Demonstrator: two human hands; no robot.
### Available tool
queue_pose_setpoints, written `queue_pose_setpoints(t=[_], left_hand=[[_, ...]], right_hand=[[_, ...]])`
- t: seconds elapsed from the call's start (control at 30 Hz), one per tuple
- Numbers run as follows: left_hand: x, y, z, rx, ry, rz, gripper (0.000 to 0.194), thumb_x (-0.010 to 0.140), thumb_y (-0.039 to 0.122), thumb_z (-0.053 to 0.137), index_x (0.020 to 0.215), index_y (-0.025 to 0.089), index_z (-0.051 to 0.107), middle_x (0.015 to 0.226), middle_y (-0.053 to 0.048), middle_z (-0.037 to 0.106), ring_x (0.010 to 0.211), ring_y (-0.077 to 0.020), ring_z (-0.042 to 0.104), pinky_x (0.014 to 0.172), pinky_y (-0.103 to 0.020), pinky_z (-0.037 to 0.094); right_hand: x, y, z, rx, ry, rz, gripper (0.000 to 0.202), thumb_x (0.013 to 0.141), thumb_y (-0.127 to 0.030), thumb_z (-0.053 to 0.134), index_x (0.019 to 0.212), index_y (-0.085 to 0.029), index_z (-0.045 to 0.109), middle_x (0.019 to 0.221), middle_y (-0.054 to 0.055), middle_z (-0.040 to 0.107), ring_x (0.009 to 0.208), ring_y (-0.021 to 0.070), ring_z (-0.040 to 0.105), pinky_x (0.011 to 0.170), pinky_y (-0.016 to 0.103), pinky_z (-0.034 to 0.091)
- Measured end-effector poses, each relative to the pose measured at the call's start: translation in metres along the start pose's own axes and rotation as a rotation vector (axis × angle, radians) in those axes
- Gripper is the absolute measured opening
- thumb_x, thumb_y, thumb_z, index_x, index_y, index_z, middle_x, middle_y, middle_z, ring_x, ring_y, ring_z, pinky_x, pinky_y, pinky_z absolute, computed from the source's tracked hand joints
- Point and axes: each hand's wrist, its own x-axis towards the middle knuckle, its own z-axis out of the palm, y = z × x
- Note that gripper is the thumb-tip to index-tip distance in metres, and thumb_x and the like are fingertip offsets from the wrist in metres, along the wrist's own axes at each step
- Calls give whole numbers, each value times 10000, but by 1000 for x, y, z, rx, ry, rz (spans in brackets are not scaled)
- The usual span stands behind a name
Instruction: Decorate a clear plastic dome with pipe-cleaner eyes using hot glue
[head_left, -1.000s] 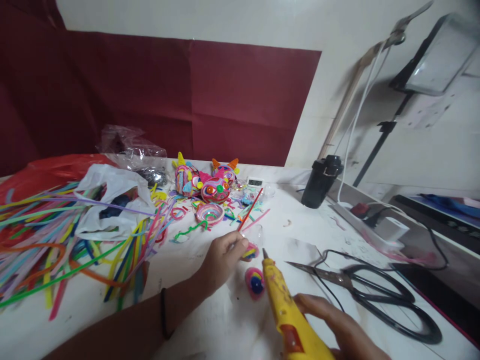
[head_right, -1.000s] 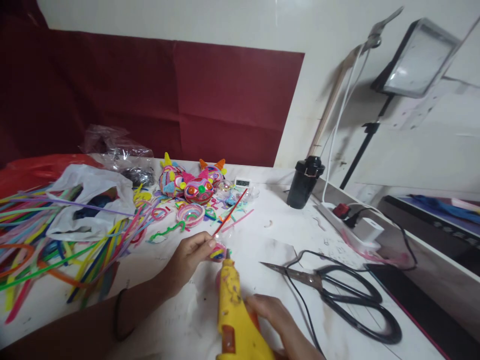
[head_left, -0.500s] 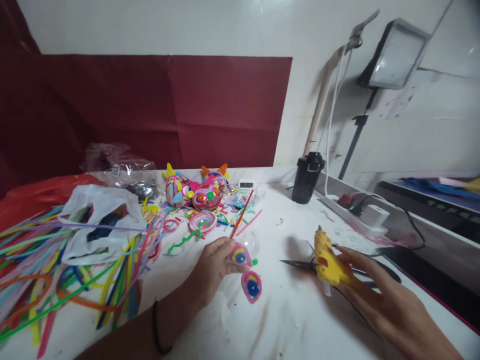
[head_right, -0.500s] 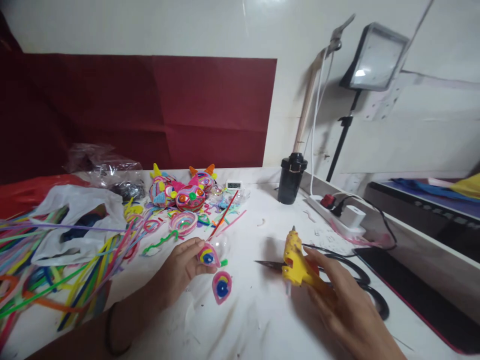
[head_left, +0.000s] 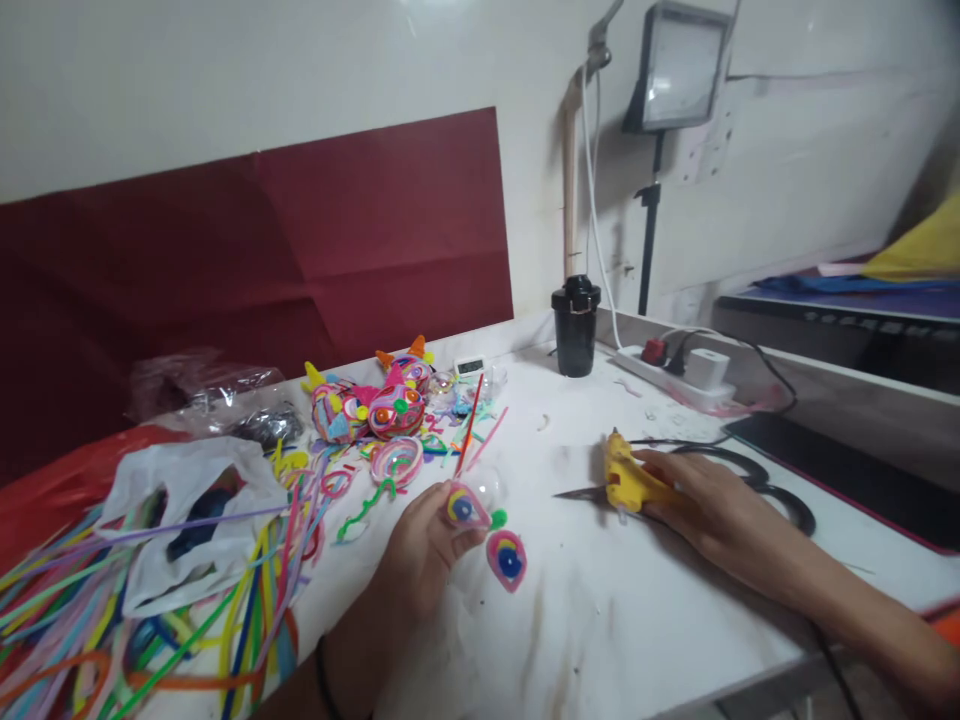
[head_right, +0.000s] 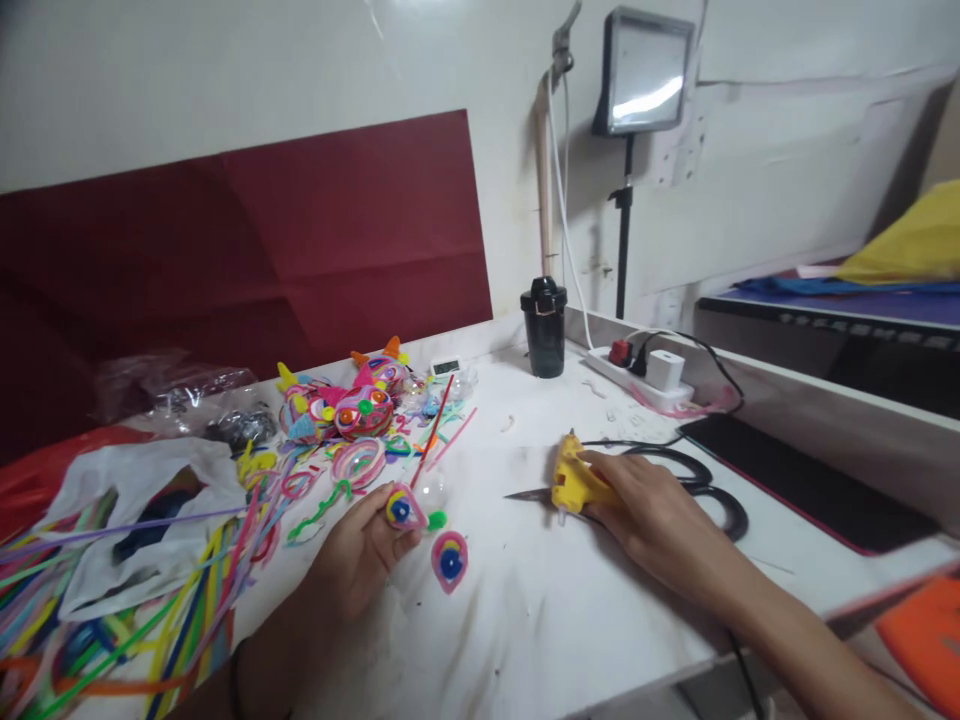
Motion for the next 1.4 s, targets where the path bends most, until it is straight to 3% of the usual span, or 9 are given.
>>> queue_pose_setpoints(t=[0.1,0.2,0.27,0.37,0.47,0.57,0.77,1.03,1.4], left_hand=[[0,1,1,14,19,-9,133,852,131,617,719,114,618,601,-18,666,543,-132,637,528,-259,568],[-1,0,1,23,40,-21,174,887,120,563,719,110,611,590,-14,658,518,-120,624,521,-252,562],[-1,-1,1,34,38,-30,176,880,133,574,710,111,610,590,-16,658,520,-121,625,521,-248,559],[0,-3,0,65,-25,-21,143,801,184,684,693,114,620,605,-17,665,543,-126,628,544,-251,566],[0,-4,-3,94,-116,15,210,677,251,805,705,125,640,632,-10,671,569,-128,622,545,-243,561],[0,-5,-4,125,-143,29,274,623,291,848,716,141,640,651,-5,668,596,-141,626,530,-243,553],[1,-7,-4,167,-190,14,223,693,285,790,758,142,632,687,-15,656,597,-136,612,528,-243,530],[-5,-6,0,198,-221,33,195,724,288,752,708,134,635,651,-24,651,566,-143,624,526,-246,525],[-4,-7,1,205,-133,-9,162,728,270,752,723,143,651,657,-48,707,560,-165,661,531,-256,544]], right_hand=[[4,-2,-5,-34,-52,-51,274,924,-294,465,1160,-207,575,1044,131,688,917,294,638,790,457,497],[6,-16,-15,-92,-22,-73,235,874,-250,493,1069,-220,622,1045,127,691,949,321,637,785,490,494],[6,-38,-22,-65,56,-91,254,852,-249,511,1079,-238,626,1116,126,679,1022,340,625,814,521,492],[10,-84,-27,198,135,-92,307,923,-268,486,1224,-251,547,1168,112,656,1093,271,607,903,454,493],[24,-126,-19,424,22,-52,378,890,-319,578,1256,-243,525,1202,100,641,1104,251,600,922,426,492],[45,-147,-5,548,-56,-14,511,814,-262,657,1299,-199,511,1284,120,592,1194,265,542,997,442,442],[72,-147,18,705,-242,84,603,736,-206,699,1305,-195,499,1199,94,626,1084,262,576,941,433,443],[77,-133,40,965,-292,70,534,698,-247,731,1190,-225,527,992,34,599,973,218,581,857,374,438],[81,-135,38,1182,-389,146,506,655,-253,768,1111,-224,550,852,-26,523,749,139,530,704,310,434]])
